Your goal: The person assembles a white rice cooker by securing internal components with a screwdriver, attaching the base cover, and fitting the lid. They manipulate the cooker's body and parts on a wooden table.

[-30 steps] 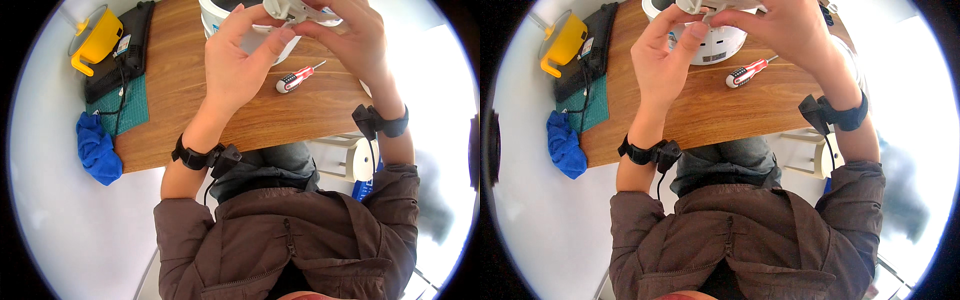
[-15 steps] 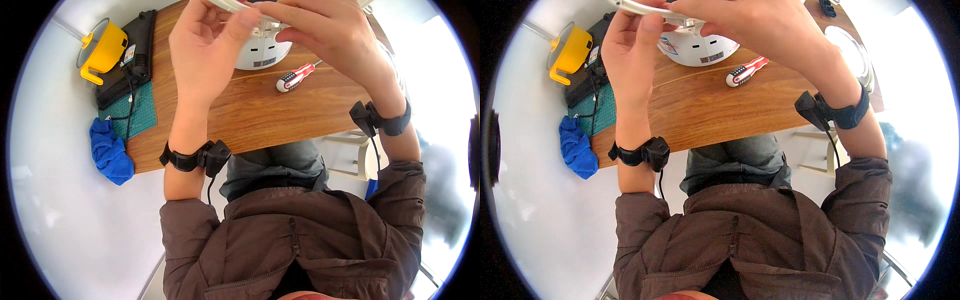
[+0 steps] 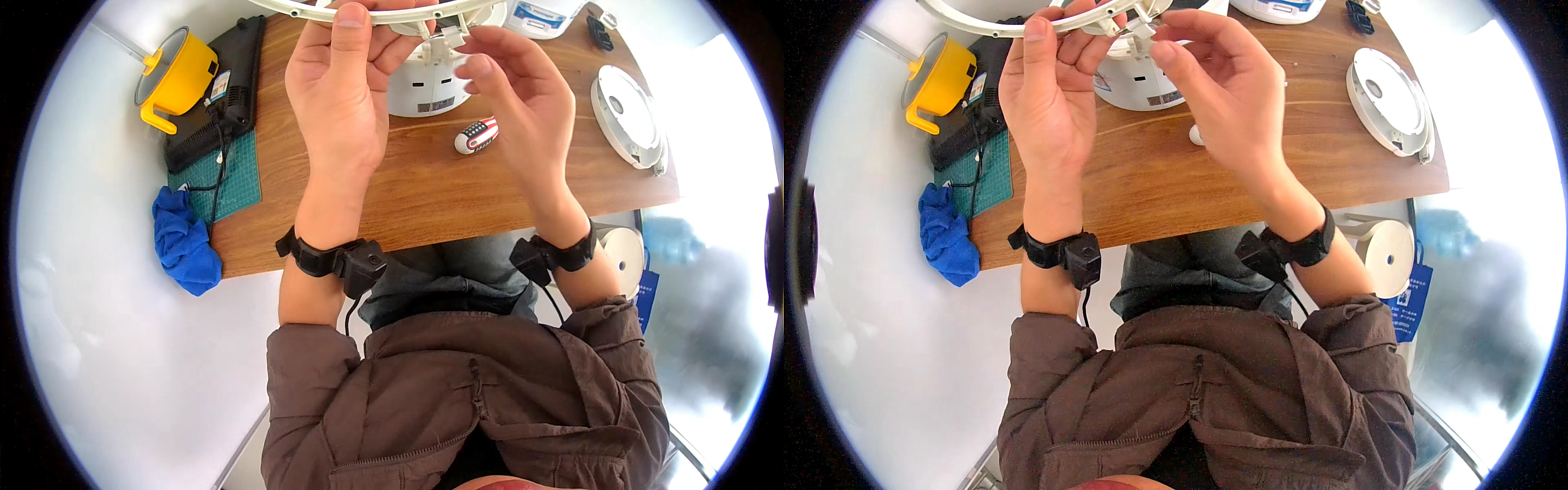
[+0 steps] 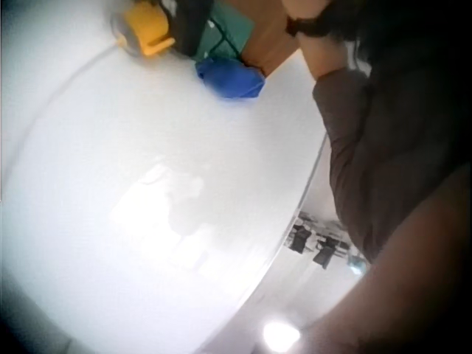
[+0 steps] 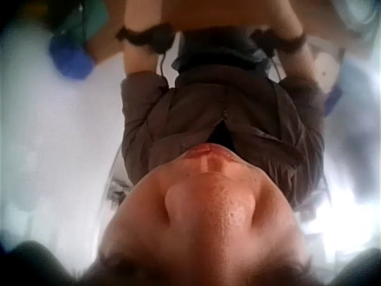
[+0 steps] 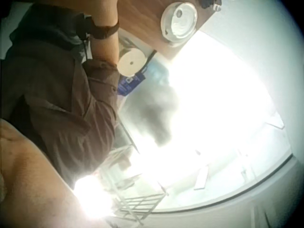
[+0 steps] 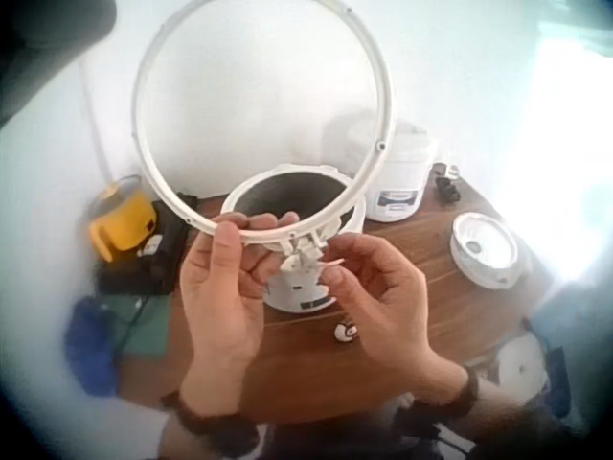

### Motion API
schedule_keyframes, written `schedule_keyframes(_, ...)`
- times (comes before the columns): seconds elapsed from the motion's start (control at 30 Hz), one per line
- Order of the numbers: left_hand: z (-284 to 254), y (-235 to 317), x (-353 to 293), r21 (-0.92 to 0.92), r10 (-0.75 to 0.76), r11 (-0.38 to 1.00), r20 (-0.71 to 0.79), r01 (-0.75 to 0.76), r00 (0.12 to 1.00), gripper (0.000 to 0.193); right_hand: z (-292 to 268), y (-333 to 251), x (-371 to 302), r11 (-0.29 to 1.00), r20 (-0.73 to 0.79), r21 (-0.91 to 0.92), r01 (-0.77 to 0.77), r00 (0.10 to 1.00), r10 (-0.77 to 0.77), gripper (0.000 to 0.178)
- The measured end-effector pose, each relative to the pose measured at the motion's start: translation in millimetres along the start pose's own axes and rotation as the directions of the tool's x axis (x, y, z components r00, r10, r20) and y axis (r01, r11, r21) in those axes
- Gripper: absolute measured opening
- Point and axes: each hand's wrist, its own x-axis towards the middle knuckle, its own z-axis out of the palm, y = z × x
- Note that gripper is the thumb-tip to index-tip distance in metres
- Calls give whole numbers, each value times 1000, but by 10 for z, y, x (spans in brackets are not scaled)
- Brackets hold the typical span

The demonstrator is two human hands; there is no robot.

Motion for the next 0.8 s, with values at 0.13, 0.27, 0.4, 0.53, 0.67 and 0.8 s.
schedule_keyframes(0.13,11,-50,-15,-13,-16,1000,13,16,1000,21,154,-33,13,965,-59,242,-99,992,116,20)
schedule_keyframes(0.27,30,-89,-9,-14,-31,999,11,31,999,20,160,-6,21,958,-67,256,-128,986,150,19)
schedule_keyframes(0.4,69,-115,-33,-10,-60,998,-5,60,998,19,148,14,-2,959,-76,256,-124,986,147,19)
schedule_keyframes(0.53,180,-133,-58,9,-74,997,-10,74,997,19,116,32,-16,964,-120,247,-99,984,132,26)
schedule_keyframes(0.67,275,-144,-69,-4,-76,997,-46,76,996,18,115,65,-35,986,-206,160,35,979,-1,31)
schedule_keyframes(0.8,364,-152,-71,22,-46,999,-32,46,998,18,108,74,-37,980,-306,26,199,934,-182,39)
